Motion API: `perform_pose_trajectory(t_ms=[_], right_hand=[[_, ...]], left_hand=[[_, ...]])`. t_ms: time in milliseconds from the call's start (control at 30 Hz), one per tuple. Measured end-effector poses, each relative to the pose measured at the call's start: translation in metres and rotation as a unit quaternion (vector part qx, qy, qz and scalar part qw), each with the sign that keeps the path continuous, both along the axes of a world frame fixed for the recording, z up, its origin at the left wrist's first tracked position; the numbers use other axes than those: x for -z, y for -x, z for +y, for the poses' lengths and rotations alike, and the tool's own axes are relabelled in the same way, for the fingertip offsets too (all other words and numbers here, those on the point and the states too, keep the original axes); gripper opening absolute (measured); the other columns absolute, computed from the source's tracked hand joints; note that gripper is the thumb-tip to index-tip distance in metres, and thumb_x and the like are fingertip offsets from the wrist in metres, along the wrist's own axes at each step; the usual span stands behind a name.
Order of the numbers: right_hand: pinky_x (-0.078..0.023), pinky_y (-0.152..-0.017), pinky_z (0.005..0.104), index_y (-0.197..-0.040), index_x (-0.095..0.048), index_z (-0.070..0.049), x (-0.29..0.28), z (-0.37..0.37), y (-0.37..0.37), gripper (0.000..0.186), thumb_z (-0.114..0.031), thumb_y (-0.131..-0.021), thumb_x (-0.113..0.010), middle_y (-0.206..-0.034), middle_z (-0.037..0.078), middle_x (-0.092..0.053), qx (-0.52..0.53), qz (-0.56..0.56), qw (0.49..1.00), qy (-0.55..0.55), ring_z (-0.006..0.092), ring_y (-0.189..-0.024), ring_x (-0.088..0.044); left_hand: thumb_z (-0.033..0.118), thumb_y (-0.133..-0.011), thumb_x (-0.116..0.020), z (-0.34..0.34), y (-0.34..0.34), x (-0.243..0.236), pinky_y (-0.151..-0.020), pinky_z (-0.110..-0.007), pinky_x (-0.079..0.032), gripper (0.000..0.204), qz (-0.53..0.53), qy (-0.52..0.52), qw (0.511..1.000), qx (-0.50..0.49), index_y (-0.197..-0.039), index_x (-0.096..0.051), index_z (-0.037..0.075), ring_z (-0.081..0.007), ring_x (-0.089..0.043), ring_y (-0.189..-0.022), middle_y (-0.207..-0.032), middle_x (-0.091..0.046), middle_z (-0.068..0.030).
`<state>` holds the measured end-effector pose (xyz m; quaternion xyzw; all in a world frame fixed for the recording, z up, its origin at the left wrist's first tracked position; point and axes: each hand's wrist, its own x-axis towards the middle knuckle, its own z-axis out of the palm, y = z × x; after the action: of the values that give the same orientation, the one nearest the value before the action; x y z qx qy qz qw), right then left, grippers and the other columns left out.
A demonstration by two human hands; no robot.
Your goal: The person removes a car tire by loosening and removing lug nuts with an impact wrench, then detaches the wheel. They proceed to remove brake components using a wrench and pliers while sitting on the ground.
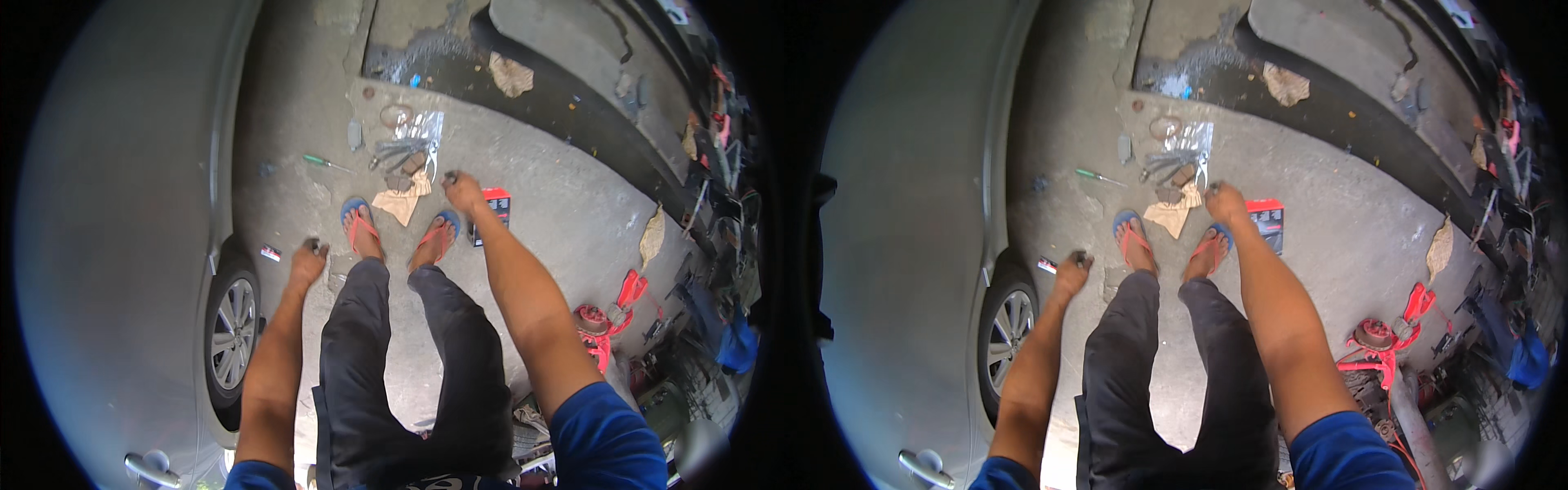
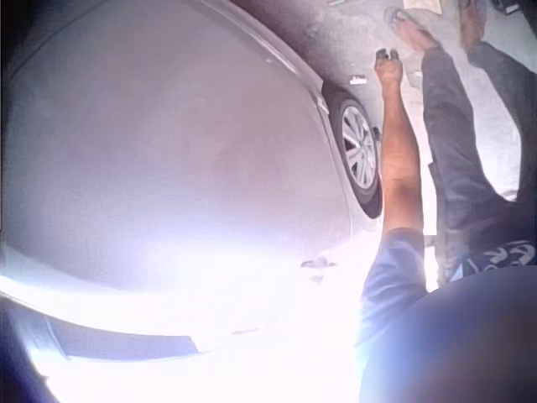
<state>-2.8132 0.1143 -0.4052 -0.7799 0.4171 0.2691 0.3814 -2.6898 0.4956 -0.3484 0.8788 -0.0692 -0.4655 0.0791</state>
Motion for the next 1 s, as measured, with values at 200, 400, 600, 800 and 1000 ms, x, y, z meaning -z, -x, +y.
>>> perform_pose_trajectory(t_ms=[200,400,600,800,1000], right_hand=[[-0.05,-0.096,0.0459,-0.111,-0.061,0.003,0.127,-0.001,-0.025,0.036,-0.018,-0.081,-0.064,-0.114,0.03,-0.065,-0.073,0.092,0.99,0.076,0.0428,-0.112,-0.062],[-0.051,-0.089,0.0492,-0.108,-0.06,0.002,0.176,0.009,-0.012,0.041,-0.026,-0.082,-0.072,-0.105,0.032,-0.066,-0.037,0.014,0.989,0.144,0.0459,-0.104,-0.063],[-0.05,-0.086,0.0473,-0.11,-0.059,0.003,0.126,-0.024,0.004,0.034,-0.019,-0.085,-0.064,-0.101,0.028,-0.067,0.023,-0.09,0.995,0.023,0.0424,-0.097,-0.065],[-0.05,-0.071,0.0315,-0.108,-0.062,0.0,-0.083,-0.03,0.062,0.025,-0.015,-0.088,-0.064,-0.086,0.009,-0.065,0.138,-0.104,0.968,-0.179,0.015,-0.079,-0.062],[-0.054,-0.078,0.0364,-0.119,-0.057,-0.005,-0.315,0.025,0.107,0.035,-0.013,-0.087,-0.068,-0.094,0.009,-0.065,0.366,-0.241,0.781,-0.445,0.0201,-0.087,-0.065]], left_hand=[[0.014,-0.084,-0.066,-0.03,-0.107,0.175,-0.097,-0.046,-0.05,0.051,-0.175,-0.004,0.972,0.16,-0.132,-0.054,0.003,-0.0448,-0.06,-0.113,-0.117,-0.062,-0.03],[0.001,-0.085,-0.054,-0.042,-0.132,0.233,-0.094,-0.048,-0.051,0.043,-0.295,0.055,0.922,0.244,-0.127,-0.059,0.008,-0.0437,-0.057,-0.116,-0.13,-0.053,-0.0283],[0.013,-0.092,-0.056,-0.028,-0.13,0.228,-0.082,-0.051,-0.053,0.026,-0.241,0.058,0.899,0.362,-0.116,-0.063,0.007,-0.044,-0.063,-0.1,-0.118,-0.059,-0.0296],[0.023,-0.083,-0.071,0.048,-0.01,0.107,-0.08,-0.05,-0.048,0.028,-0.014,0.077,0.98,0.181,-0.104,-0.072,0.005,-0.0447,-0.061,-0.091,-0.095,-0.063,-0.0266],[0.019,-0.081,-0.076,0.083,0.063,-0.133,-0.085,-0.049,-0.05,0.028,-0.061,0.076,0.992,0.082,-0.102,-0.07,0.002,-0.0466,-0.062,-0.094,-0.097,-0.065,-0.026]])
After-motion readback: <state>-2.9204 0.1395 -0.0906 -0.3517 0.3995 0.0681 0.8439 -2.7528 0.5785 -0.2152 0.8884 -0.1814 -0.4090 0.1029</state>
